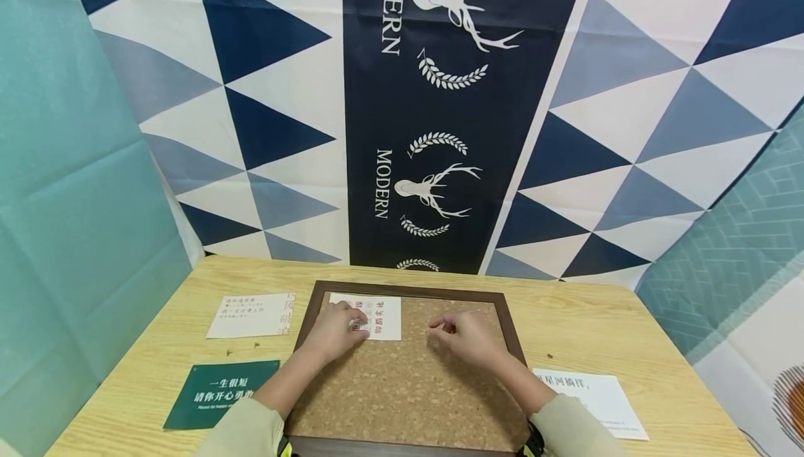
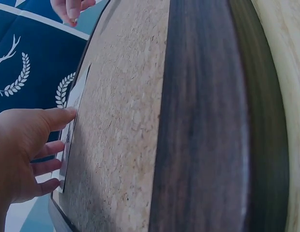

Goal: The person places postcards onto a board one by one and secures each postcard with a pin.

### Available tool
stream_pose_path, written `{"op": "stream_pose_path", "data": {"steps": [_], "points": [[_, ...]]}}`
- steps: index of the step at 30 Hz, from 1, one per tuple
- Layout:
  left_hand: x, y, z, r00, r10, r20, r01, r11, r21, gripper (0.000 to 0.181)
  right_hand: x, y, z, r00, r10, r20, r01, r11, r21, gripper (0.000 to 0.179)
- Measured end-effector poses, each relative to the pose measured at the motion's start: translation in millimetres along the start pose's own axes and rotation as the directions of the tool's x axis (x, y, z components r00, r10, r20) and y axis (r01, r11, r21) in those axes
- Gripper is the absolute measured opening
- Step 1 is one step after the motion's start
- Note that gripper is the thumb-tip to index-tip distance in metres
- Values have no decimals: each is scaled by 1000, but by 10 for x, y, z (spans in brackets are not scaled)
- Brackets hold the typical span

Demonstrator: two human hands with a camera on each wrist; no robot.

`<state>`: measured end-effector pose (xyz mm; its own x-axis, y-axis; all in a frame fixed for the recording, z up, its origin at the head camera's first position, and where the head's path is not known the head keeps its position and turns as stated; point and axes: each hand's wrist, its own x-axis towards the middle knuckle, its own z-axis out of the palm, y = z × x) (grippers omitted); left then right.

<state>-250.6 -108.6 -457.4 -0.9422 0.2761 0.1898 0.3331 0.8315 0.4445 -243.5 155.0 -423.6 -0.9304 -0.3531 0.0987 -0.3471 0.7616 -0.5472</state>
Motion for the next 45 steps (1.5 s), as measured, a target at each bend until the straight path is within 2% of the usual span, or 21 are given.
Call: {"op": "stream_pose_path", "data": {"steps": [5, 13, 24, 45], "points": [[12, -2, 13, 1000, -21, 6, 21, 1000, 20, 19, 44, -42, 66, 998, -33, 54, 30, 999, 39, 17], [22, 13, 7, 1000, -11, -10, 11, 1000, 22, 19, 120, -102, 141, 996, -66, 67, 63, 997, 40, 15], [23, 14, -2, 1000, -23, 0, 22, 1000, 22, 20, 208, -159, 199, 992, -82, 96, 84, 996, -15, 14], [15, 4, 0, 1000, -17, -7, 18, 998, 52, 21, 334, -220, 314, 976, -117, 182, 126, 991, -41, 8]]}}
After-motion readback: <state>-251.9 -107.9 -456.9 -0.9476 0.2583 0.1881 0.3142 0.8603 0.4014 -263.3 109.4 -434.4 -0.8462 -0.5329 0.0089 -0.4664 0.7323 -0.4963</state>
